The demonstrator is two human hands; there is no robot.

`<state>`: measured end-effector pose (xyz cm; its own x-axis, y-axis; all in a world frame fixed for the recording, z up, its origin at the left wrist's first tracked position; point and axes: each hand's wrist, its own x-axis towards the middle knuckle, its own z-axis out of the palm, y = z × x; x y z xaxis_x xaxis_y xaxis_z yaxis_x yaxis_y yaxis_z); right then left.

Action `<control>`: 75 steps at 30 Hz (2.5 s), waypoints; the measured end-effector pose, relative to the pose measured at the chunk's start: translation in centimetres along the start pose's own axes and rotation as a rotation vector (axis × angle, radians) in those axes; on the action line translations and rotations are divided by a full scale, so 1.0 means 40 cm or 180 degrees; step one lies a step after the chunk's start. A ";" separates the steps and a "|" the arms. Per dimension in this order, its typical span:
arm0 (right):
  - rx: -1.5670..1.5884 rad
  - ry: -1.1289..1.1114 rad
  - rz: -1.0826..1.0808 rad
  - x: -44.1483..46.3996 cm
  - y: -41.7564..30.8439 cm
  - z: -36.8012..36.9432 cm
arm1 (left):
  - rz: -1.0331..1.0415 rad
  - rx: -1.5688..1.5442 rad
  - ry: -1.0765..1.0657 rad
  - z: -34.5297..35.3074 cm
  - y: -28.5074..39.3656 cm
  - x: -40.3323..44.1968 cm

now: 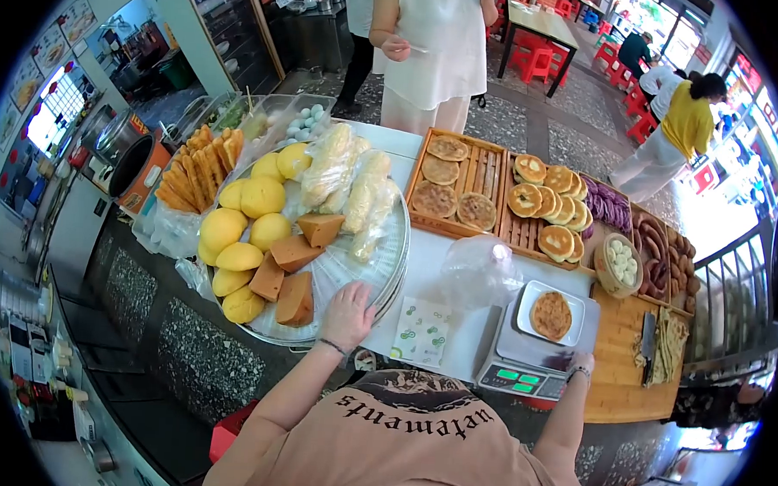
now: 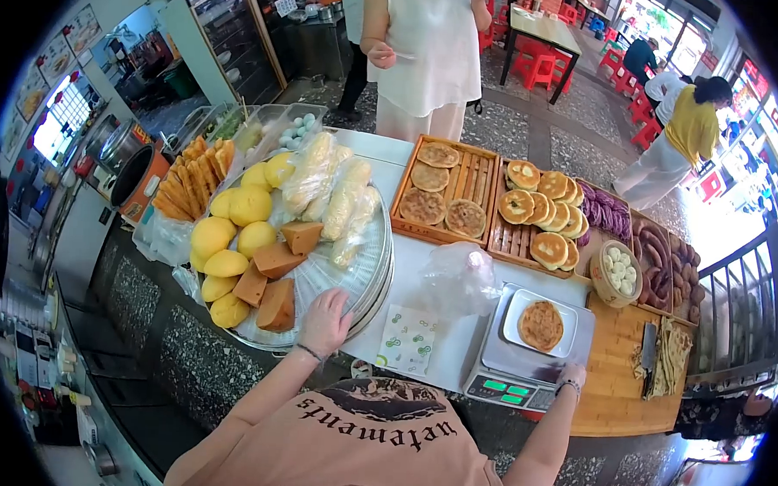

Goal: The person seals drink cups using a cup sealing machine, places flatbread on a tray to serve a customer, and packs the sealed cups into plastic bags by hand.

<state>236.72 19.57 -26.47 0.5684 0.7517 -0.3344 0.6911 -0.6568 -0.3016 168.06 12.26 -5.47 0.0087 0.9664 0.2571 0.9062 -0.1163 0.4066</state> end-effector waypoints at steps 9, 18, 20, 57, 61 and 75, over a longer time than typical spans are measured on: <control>0.3363 -0.0769 0.1512 -0.194 -0.269 -0.083 | 0.0032 0.0195 -0.0036 0.012 0.000 -0.002; 0.3480 -0.0707 0.1468 -0.220 -0.433 -0.096 | 0.0159 0.0232 0.0042 0.007 0.006 0.004; 0.3792 -0.0855 0.1087 -0.210 -0.464 -0.116 | 0.0153 0.0261 0.0018 0.011 0.005 0.000; 0.3529 -0.1646 -0.1301 -0.428 -1.362 -0.401 | 0.0133 0.0328 0.0025 0.018 0.006 0.003; 0.3586 -0.0634 -0.2879 -0.678 -1.188 -0.516 | 0.0181 0.0316 0.0112 0.025 -0.003 0.000; 0.1544 -0.1183 -0.3374 -0.984 -0.942 -0.090 | 0.0427 -0.0242 -0.0193 0.008 -0.008 -0.002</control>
<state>189.92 14.92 1.25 -0.3919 0.9174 0.0685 0.4512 0.2565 -0.8548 167.91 12.29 -5.90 0.1549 0.9528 0.2611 0.8605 -0.2600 0.4381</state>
